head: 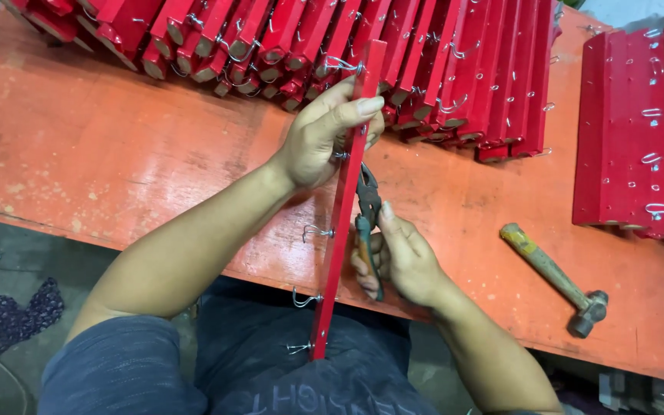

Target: Assembling metal hooks onto red bars using pliers and a hammer on a workbench.

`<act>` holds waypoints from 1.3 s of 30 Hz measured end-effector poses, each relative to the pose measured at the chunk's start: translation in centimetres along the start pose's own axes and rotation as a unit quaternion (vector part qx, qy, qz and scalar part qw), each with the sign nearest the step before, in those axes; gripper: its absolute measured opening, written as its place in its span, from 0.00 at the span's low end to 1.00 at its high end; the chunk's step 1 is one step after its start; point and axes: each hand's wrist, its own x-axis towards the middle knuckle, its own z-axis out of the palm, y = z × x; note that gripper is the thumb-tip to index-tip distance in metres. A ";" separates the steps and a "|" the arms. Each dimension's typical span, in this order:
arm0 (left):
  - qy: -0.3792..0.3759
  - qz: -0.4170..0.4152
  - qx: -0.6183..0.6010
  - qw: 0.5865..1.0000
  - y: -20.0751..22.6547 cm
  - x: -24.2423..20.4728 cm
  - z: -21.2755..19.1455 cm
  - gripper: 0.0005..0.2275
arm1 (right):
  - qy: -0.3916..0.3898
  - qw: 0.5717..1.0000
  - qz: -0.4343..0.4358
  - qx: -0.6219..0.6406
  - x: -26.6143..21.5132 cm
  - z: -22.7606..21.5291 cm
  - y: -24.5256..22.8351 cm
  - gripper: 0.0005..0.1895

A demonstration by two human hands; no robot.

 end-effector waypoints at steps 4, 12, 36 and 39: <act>0.012 -0.101 0.048 0.994 3.8 0.0 2.3 0.11 | -0.021 0.999 0.018 -0.034 -0.5 0.6 -1.6 0.24; 0.039 -0.146 0.179 0.972 4.1 0.6 1.8 0.32 | 0.067 0.995 0.039 -0.068 -0.9 1.6 -0.2 0.10; -0.032 -0.018 0.216 0.976 -2.1 -3.1 2.7 0.23 | 0.197 0.962 -0.187 0.019 -0.8 -2.1 1.3 0.21; 0.002 -0.059 0.156 0.986 -1.4 -2.9 3.7 0.25 | 0.202 0.961 -0.186 0.022 -0.9 -1.6 1.2 0.20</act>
